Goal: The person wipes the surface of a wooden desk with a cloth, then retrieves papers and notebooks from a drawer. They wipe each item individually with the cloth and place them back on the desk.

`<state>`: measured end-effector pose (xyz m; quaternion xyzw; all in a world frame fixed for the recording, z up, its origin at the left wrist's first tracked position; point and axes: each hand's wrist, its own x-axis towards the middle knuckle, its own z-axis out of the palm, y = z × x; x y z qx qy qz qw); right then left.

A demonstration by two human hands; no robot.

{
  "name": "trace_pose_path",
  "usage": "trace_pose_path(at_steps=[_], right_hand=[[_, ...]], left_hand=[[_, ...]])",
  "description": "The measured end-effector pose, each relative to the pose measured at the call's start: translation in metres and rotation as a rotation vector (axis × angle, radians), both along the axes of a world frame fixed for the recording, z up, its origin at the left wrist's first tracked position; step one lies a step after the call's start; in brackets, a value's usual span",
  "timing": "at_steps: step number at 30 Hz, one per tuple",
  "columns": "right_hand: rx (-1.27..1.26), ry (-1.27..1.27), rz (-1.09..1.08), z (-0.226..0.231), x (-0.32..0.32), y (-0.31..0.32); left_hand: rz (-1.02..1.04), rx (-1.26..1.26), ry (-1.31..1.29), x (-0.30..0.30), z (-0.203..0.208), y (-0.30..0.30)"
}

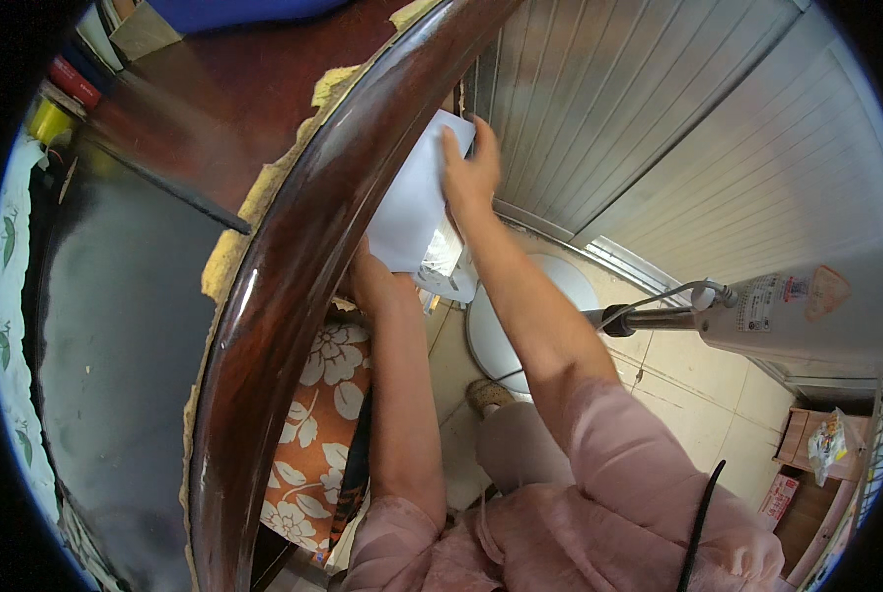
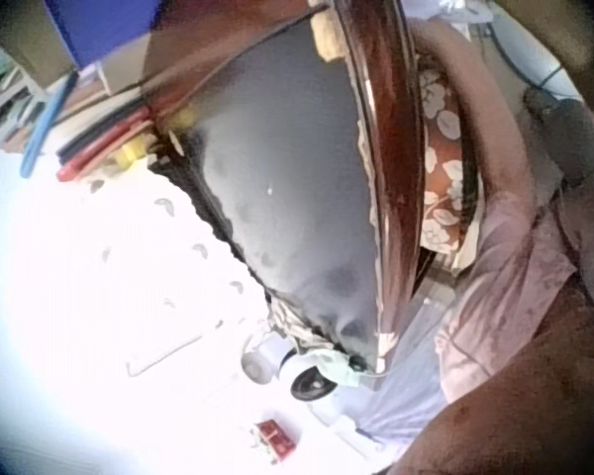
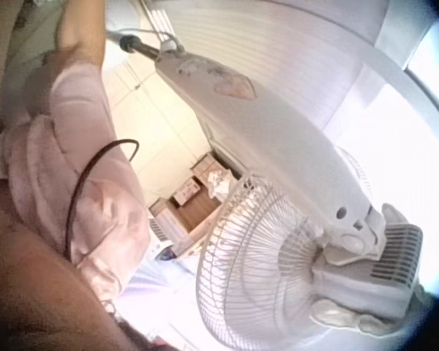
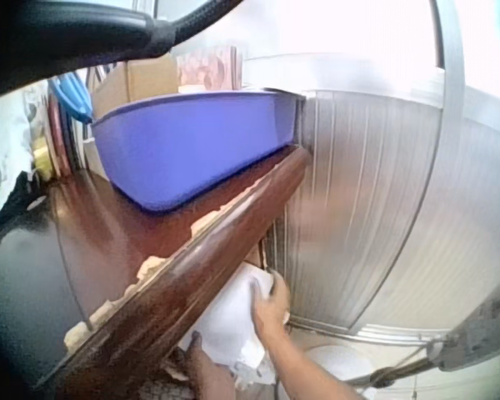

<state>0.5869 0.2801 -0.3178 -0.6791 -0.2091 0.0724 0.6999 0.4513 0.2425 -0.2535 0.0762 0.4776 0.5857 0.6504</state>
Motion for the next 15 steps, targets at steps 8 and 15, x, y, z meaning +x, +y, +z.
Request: trace_pose_path(at_steps=[8, 15], right_hand=[[0.159, 1.014, 0.465, -0.040, -0.016, -0.054], [0.100, 0.526, 0.522, -0.028, -0.081, -0.018]], left_hand=[[-0.089, 0.070, 0.237, -0.005, -0.027, 0.003], [-0.078, 0.265, 0.612, -0.006, -0.039, -0.001]])
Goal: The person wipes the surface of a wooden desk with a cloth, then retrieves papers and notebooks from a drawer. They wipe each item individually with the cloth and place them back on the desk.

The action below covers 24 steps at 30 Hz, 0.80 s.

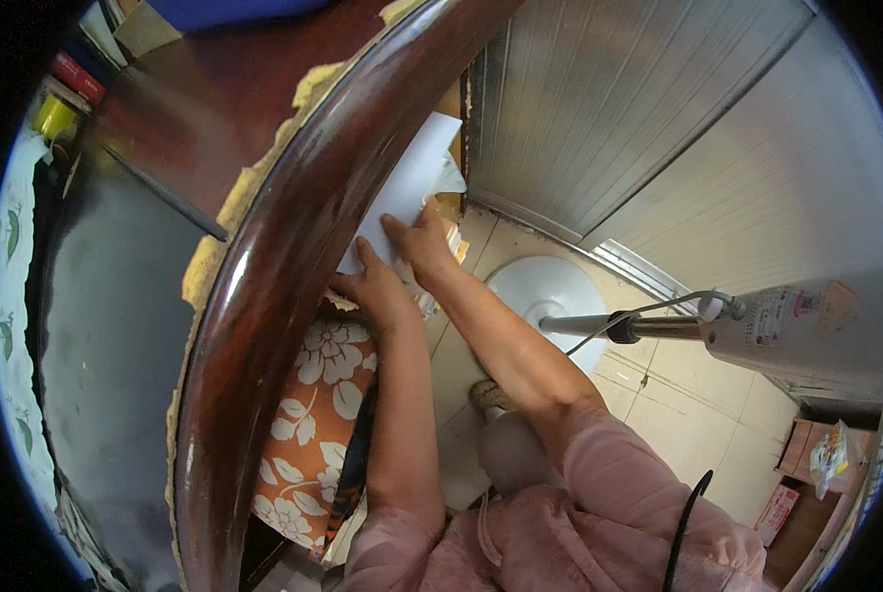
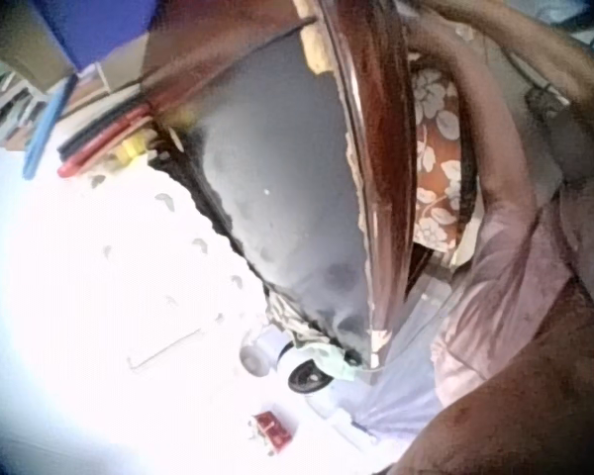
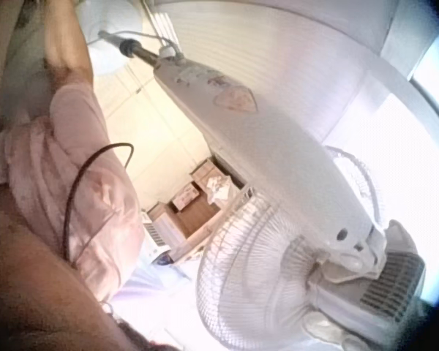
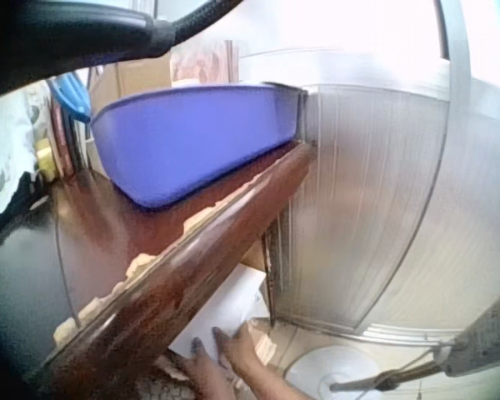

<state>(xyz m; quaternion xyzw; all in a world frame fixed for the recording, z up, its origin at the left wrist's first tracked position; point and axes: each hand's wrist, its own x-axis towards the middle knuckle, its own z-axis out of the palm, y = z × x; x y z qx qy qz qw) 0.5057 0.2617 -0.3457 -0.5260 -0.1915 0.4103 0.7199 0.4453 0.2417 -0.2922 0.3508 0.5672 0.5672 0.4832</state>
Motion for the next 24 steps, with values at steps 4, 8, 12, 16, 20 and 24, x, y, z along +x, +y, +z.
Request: trace_pose_path(at_steps=[4, 8, 12, 16, 20, 24], right_hand=[[-0.211, -0.475, -0.032, -0.011, -0.014, 0.024], [-0.248, -0.447, 0.055, 0.016, 0.008, 0.007], [-0.207, -0.145, 0.092, -0.004, 0.016, -0.004], [-0.240, -0.338, 0.051, -0.007, 0.002, 0.008], [-0.256, -0.586, 0.097, 0.012, -0.012, 0.004], [-0.165, -0.564, -0.086, -0.018, -0.012, 0.004]], left_hand=[[-0.064, 0.066, 0.265, -0.008, -0.003, -0.011], [-0.164, 0.294, 0.429, -0.012, -0.015, -0.036], [-0.361, 0.457, 0.608, -0.017, -0.005, -0.098], [-0.506, 0.539, 0.416, -0.043, 0.001, -0.136], [-0.576, 0.535, 0.417, -0.068, 0.007, -0.151], [-0.599, 0.470, 0.460, -0.105, 0.003, -0.167]])
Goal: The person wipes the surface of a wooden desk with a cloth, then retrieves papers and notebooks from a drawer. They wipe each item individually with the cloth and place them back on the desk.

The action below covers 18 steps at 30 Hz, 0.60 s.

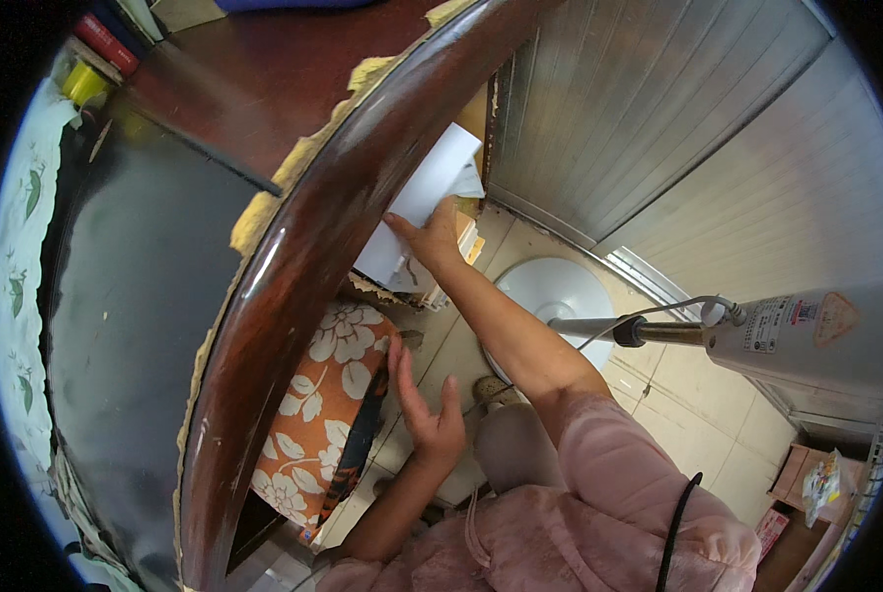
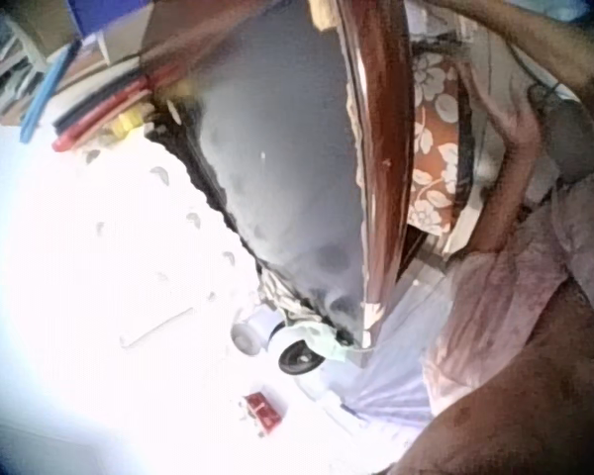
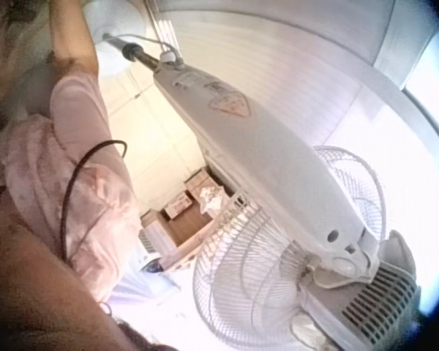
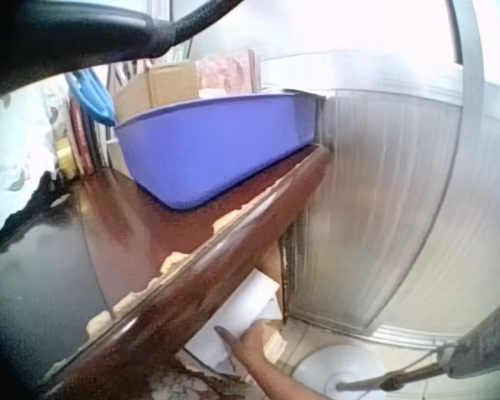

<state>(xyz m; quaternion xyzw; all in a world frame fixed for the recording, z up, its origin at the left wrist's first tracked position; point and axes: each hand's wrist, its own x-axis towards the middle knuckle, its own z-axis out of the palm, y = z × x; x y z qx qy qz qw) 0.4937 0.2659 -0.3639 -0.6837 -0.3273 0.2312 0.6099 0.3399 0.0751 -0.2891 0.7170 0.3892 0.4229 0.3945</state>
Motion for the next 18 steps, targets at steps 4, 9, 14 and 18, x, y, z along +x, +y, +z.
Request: trace_pose_path(at_steps=[4, 9, 14, 18], right_hand=[[0.039, 0.225, -0.041, 0.000, 0.004, -0.006], [0.124, 0.798, -0.160, 0.005, 0.015, -0.030], [0.130, 1.106, -0.052, -0.033, 0.045, -0.037], [0.104, 1.152, -0.016, -0.023, 0.053, -0.050]], left_hand=[[0.009, -0.040, -0.013, -0.025, 0.000, -0.017], [-0.011, -0.091, 0.001, -0.041, -0.003, -0.029], [-0.043, -0.149, -0.012, -0.041, -0.006, -0.031], [-0.001, -0.154, -0.046, -0.039, -0.010, -0.030]])
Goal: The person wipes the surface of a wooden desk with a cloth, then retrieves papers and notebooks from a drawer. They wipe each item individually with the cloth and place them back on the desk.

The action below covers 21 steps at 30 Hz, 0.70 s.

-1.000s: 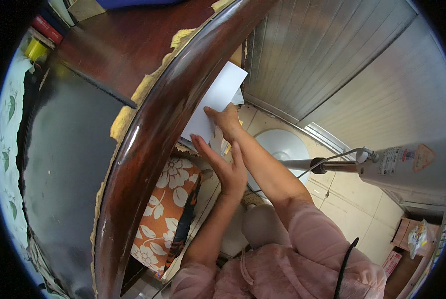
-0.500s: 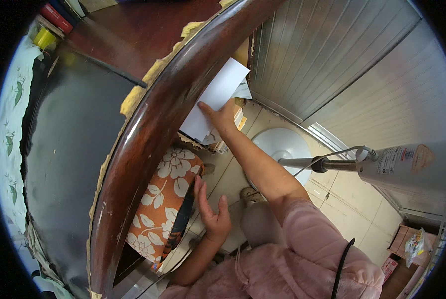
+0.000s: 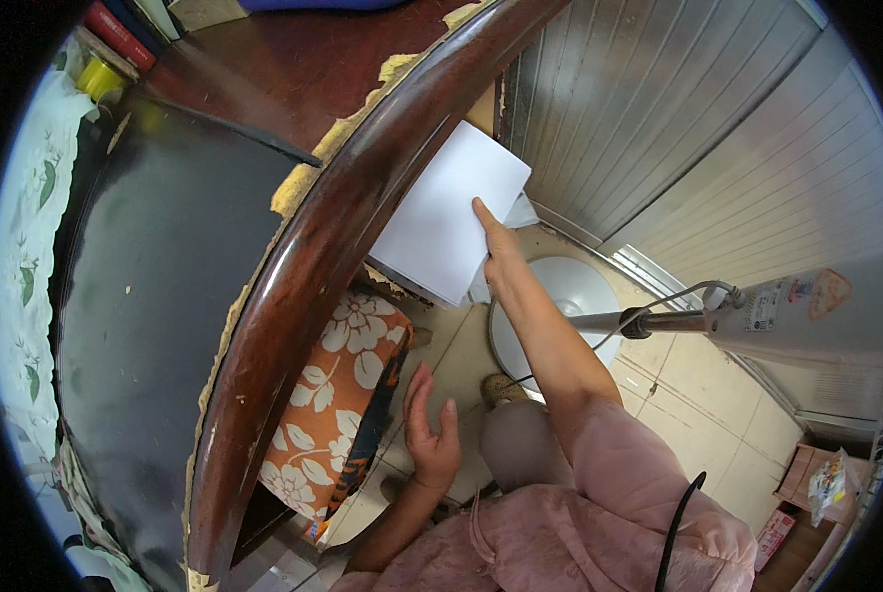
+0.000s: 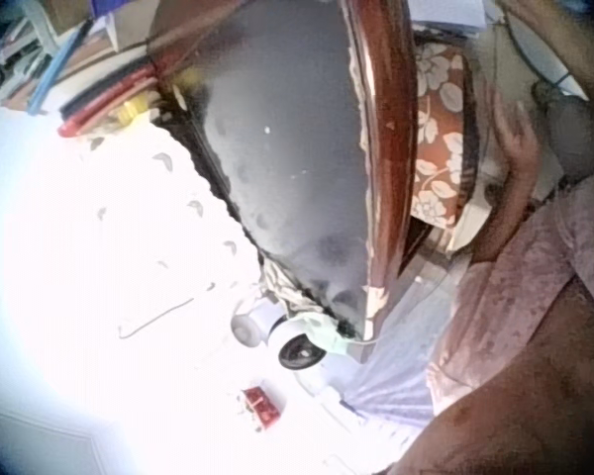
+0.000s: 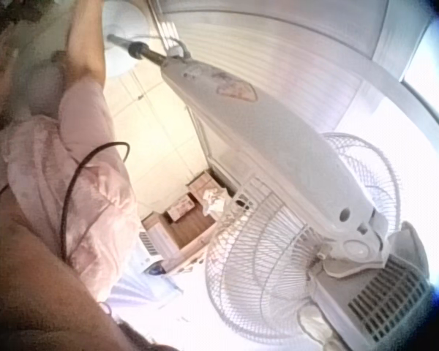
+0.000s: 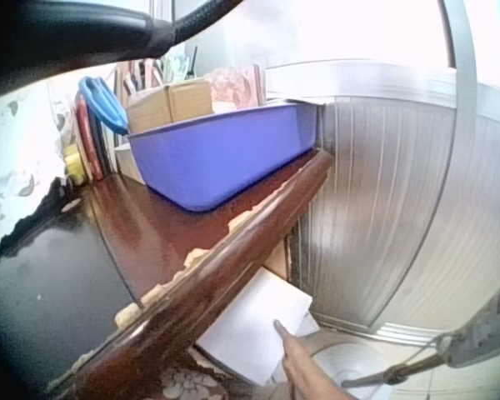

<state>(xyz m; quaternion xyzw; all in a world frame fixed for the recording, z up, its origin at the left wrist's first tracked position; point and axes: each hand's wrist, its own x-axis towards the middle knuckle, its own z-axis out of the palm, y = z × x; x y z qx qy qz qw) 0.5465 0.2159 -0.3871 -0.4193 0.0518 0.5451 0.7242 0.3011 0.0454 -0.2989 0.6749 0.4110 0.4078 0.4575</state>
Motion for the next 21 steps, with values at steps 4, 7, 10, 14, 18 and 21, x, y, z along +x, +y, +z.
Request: trace_pose_path(at_steps=[4, 7, 10, 14, 18, 21], right_hand=[[0.152, 0.222, 0.108, 0.033, 0.008, -0.028], [0.275, 0.309, 0.159, 0.023, 0.010, -0.036], [0.268, 0.277, 0.094, 0.033, 0.008, -0.046], [0.210, 0.190, -0.099, 0.092, 0.006, -0.087], [0.171, 0.054, -0.175, 0.123, 0.010, -0.143], [0.092, -0.074, -0.225, 0.138, 0.005, -0.171]], left_hand=[[-0.028, -0.167, -0.083, 0.001, 0.000, 0.001], [-0.046, -0.340, -0.145, 0.007, -0.003, 0.008], [0.016, -0.591, -0.239, 0.018, -0.003, 0.023], [0.084, -0.821, -0.498, 0.038, -0.011, 0.044], [0.101, -0.949, -0.746, 0.062, -0.031, 0.068], [0.018, -0.896, -0.853, 0.073, -0.048, 0.091]])
